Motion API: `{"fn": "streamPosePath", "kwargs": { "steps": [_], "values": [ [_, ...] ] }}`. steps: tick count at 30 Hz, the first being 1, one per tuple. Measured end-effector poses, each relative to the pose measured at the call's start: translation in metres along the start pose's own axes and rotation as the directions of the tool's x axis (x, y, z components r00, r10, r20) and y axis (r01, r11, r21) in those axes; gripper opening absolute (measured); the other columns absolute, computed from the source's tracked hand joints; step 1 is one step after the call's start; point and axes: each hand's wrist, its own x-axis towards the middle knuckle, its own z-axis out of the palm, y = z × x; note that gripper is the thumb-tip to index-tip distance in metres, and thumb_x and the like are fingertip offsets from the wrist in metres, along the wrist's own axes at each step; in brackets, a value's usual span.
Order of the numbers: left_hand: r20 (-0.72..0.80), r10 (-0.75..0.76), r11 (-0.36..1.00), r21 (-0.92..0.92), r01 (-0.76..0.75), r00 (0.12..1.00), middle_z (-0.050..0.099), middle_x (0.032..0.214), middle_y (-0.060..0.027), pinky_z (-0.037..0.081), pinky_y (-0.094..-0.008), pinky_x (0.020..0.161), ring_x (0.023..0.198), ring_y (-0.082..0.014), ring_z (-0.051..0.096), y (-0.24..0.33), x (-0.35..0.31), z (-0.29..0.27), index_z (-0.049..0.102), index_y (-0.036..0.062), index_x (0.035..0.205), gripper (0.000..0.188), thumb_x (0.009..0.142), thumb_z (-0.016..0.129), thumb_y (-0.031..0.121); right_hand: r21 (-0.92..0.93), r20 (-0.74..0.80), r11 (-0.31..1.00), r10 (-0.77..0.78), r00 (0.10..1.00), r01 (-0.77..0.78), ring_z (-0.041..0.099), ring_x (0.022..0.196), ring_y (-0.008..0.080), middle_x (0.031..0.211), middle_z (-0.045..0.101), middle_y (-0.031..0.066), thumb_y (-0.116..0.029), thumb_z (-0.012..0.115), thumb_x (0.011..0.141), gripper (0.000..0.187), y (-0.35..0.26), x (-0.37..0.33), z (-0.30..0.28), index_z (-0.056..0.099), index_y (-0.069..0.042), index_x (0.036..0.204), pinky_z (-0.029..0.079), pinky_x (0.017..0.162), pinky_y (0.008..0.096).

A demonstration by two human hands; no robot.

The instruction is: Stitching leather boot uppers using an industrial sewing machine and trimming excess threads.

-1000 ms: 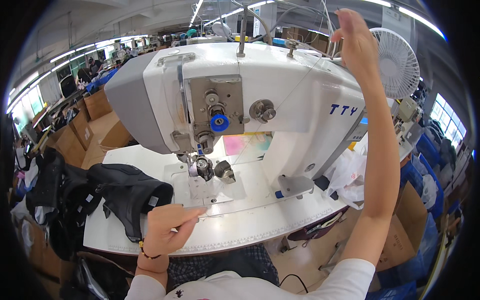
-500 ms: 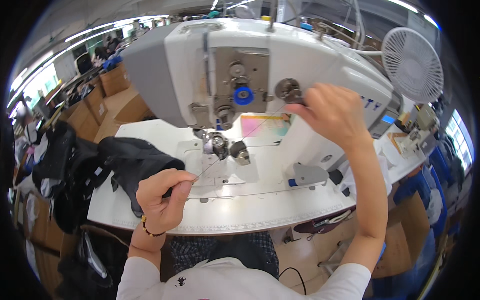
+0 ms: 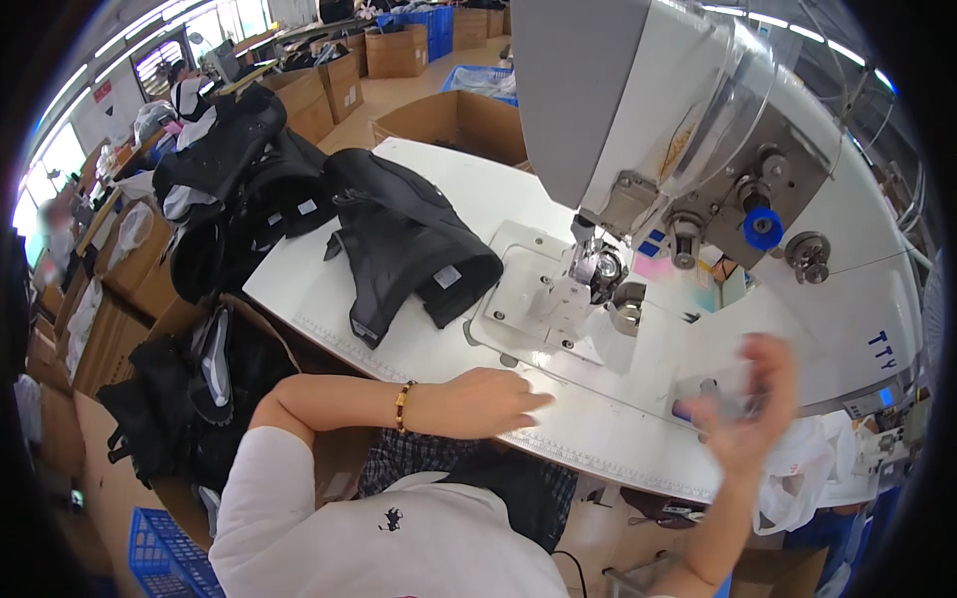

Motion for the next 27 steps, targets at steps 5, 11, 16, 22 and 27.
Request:
{"fn": "streamPosePath", "kwargs": {
  "steps": [5,11,16,22,27],
  "values": [
    [0.036,-0.02,0.973,-0.231,0.028,0.999,0.043,0.106,-0.025,0.039,-0.0375,0.08,0.093,-0.0318,0.047,-0.028,-0.038,0.029,0.026,-0.004,0.125,0.056,0.072,0.042,-0.007,0.341,0.415,0.879,0.177,0.892,-0.333,0.036,0.05,0.0056,0.075,0.052,0.0017,-0.022,0.077,0.058,0.041,-0.032,-0.077,0.094,0.055,-0.005,0.089,0.028,0.044,0.0196],
    [0.302,-0.267,0.682,-0.612,0.401,0.915,0.052,0.1,-0.0171,0.043,-0.0295,0.076,0.081,-0.0223,0.054,-0.007,-0.048,0.003,0.027,0.0021,0.129,0.046,0.084,0.039,0.002,0.546,0.638,0.395,0.377,0.672,-0.739,0.034,0.046,0.0024,0.076,0.052,0.0007,-0.011,0.067,0.07,0.031,-0.04,-0.126,0.145,0.054,-0.004,0.098,0.026,0.043,0.0171],
    [0.087,-0.393,0.305,-0.927,0.219,0.916,0.054,0.105,-0.0119,0.044,-0.0262,0.08,0.088,-0.0162,0.054,-0.003,-0.057,0.018,0.033,0.0012,0.127,0.043,0.085,0.042,-0.001,0.586,0.807,-0.412,0.224,0.546,-0.698,0.04,0.049,0.0037,0.084,0.054,0.0099,-0.034,0.064,0.074,0.055,-0.059,-0.121,0.156,0.044,0.003,0.11,0.029,0.04,0.0164],
    [0.006,-0.599,0.211,-0.963,0.165,0.801,0.056,0.104,-0.0143,0.05,-0.0241,0.072,0.085,-0.0171,0.059,-0.001,-0.048,0.014,0.047,-0.0033,0.114,0.034,0.081,0.05,-0.004,0.475,0.852,-0.122,0.309,0.421,-0.872,0.042,0.05,0.0054,0.059,0.052,0.0007,-0.022,0.066,0.074,0.028,-0.06,-0.128,0.147,0.06,0.003,0.085,0.03,0.042,0.0181],
    [0.068,-0.667,0.101,-0.978,0.18,0.742,0.057,0.103,-0.0157,0.05,-0.023,0.072,0.086,-0.0179,0.06,-0.013,-0.047,0.023,0.049,-0.0024,0.112,0.031,0.082,0.052,0.004,0.543,0.587,0.38,0.465,0.662,-0.749,0.035,0.047,0.0032,0.053,0.05,-0.0014,-0.005,0.064,0.073,0.005,-0.056,-0.117,0.133,0.063,0.0,0.075,0.026,0.043,0.0184]
  ]
}}
